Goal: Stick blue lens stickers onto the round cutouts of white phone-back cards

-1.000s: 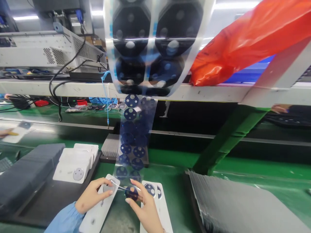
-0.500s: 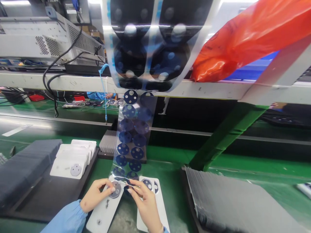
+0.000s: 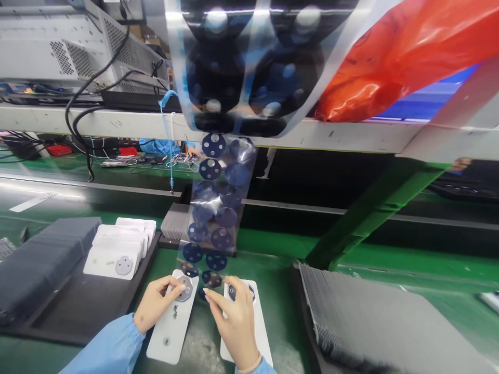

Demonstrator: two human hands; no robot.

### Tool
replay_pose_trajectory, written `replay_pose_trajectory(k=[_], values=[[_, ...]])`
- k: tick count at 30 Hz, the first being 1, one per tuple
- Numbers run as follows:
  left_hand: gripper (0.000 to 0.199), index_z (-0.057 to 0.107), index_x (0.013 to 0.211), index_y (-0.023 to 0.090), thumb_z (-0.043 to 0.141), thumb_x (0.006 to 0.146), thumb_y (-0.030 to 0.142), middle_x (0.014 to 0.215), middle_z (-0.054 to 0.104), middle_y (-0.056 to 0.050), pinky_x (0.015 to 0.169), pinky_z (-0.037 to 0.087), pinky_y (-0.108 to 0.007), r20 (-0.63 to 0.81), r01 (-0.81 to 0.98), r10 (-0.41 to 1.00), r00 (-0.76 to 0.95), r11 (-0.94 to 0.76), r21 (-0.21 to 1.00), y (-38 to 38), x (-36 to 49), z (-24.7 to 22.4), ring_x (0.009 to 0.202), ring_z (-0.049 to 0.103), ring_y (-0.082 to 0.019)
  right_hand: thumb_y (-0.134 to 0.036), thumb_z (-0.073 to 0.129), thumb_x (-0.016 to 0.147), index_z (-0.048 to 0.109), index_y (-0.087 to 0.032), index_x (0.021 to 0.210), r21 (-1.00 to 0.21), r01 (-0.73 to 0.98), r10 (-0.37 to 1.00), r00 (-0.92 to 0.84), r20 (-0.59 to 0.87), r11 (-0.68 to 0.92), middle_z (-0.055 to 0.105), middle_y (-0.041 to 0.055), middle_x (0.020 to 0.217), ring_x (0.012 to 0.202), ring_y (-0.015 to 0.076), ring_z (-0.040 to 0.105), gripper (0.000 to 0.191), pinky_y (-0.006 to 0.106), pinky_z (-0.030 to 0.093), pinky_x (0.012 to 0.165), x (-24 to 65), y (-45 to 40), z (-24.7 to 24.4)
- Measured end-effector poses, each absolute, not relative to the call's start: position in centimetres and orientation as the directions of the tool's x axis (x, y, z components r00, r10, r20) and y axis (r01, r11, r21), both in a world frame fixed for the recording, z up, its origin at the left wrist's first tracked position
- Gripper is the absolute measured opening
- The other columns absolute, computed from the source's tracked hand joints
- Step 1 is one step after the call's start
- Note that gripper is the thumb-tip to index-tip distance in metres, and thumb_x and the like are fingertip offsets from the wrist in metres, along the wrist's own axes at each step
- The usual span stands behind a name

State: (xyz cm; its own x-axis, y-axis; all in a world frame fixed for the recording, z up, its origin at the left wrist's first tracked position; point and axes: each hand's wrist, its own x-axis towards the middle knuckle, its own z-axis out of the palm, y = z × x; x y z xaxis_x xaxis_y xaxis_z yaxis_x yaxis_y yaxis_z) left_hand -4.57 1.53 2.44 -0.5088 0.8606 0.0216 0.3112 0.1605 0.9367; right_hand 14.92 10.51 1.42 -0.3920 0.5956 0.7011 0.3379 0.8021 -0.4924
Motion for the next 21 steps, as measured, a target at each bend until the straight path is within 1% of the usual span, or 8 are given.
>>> replay_pose_trajectory(k=[2, 4, 9, 11, 13, 16, 19, 21], values=[[0.032, 0.066, 0.064, 0.017, 0.067, 0.073, 0.047, 0.062, 0.065, -0.001, 0.057, 0.039, -0.026, 0.025, 0.294, 0.846, -0.533, 0.158, 0.943, 1.6, -4.6, 2.2, 0.057, 0.052, -0.016, -0.020, 0.065, 0.085, 0.076, -0.038, 0.089, -0.408, 0.395, 0.544, -0.344, 0.765, 0.823, 0.055, 0.0060, 0.123, 0.122, 0.0362, 0.044, 0.022, 0.062, 0.039, 0.099, 14.7, 9.9, 1.2], [0.032, 0.065, 0.064, 0.017, 0.066, 0.074, 0.047, 0.062, 0.064, -0.001, 0.057, 0.040, -0.026, 0.027, 0.280, 0.836, -0.549, 0.153, 0.948, 1.7, -4.7, 2.0, 0.057, 0.053, -0.016, -0.015, 0.067, 0.082, 0.074, -0.040, 0.090, -0.344, 0.395, 0.490, -0.368, 0.790, 0.852, 0.052, 0.0019, 0.133, 0.129, 0.0374, 0.037, 0.026, 0.065, 0.030, 0.105, 14.6, 9.1, 0.7], [0.033, 0.063, 0.062, 0.017, 0.066, 0.073, 0.048, 0.060, 0.064, -0.001, 0.058, 0.043, -0.026, 0.035, 0.255, 0.809, -0.587, 0.144, 0.956, 1.8, -5.2, 1.6, 0.057, 0.056, -0.017, -0.015, 0.072, 0.078, 0.071, -0.044, 0.097, -0.310, 0.347, 0.448, -0.451, 0.772, 0.885, 0.059, -0.0010, 0.129, 0.120, 0.0351, 0.048, 0.034, 0.058, 0.036, 0.103, 15.0, 7.7, -0.4], [0.032, 0.064, 0.062, 0.017, 0.068, 0.072, 0.047, 0.059, 0.064, 0.000, 0.057, 0.043, -0.026, 0.044, 0.261, 0.795, -0.605, 0.146, 0.954, 1.9, -5.3, 1.4, 0.055, 0.055, -0.016, -0.017, 0.072, 0.077, 0.073, -0.041, 0.090, -0.396, 0.288, 0.483, -0.380, 0.789, 0.872, 0.058, 0.0006, 0.128, 0.120, 0.0349, 0.048, 0.027, 0.058, 0.038, 0.101, 15.0, 7.5, -0.1], [0.031, 0.064, 0.064, 0.017, 0.069, 0.072, 0.047, 0.061, 0.064, 0.000, 0.058, 0.044, -0.026, 0.063, 0.271, 0.772, -0.633, 0.145, 0.952, 1.8, -5.6, 1.4, 0.056, 0.056, -0.016, -0.020, 0.071, 0.078, 0.072, -0.034, 0.081, -0.605, 0.137, 0.613, -0.319, 0.722, 0.784, 0.062, 0.0056, 0.117, 0.110, 0.0326, 0.055, 0.014, 0.054, 0.043, 0.096, 14.9, 7.5, 0.6], [0.032, 0.066, 0.076, 0.017, 0.064, 0.076, 0.049, 0.073, 0.068, -0.003, 0.062, 0.046, -0.027, 0.107, 0.280, 0.691, -0.715, 0.143, 0.949, 1.4, -6.3, 1.7, 0.065, 0.060, -0.019, -0.029, 0.072, 0.081, 0.064, -0.026, 0.076, -0.886, -0.128, 0.822, -0.332, 0.462, 0.447, 0.063, 0.0051, 0.084, 0.084, 0.0242, 0.062, 0.010, 0.041, 0.053, 0.077, 14.5, 8.0, 1.4], [0.033, 0.063, 0.094, 0.019, 0.057, 0.082, 0.049, 0.086, 0.068, -0.005, 0.062, 0.046, -0.027, 0.188, 0.292, 0.508, -0.841, 0.133, 0.947, 0.7, -7.6, 2.6, 0.071, 0.062, -0.020, -0.037, 0.078, 0.075, 0.059, -0.023, 0.075, -0.957, -0.244, 0.914, -0.329, 0.237, 0.160, 0.060, 0.0029, 0.079, 0.076, 0.0201, 0.060, 0.023, 0.033, 0.054, 0.070, 14.1, 8.5, 1.7], [0.029, 0.063, 0.096, 0.020, 0.061, 0.081, 0.045, 0.091, 0.067, -0.005, 0.066, 0.048, -0.027, 0.295, 0.330, 0.328, -0.898, 0.054, 0.943, 0.1, -8.6, 3.3, 0.079, 0.063, -0.021, -0.039, 0.081, 0.071, 0.059, -0.022, 0.078, -0.962, -0.269, 0.935, -0.332, 0.128, 0.036, 0.059, 0.0024, 0.080, 0.075, 0.0187, 0.060, 0.029, 0.032, 0.054, 0.070, 13.9, 8.6, 1.7]])
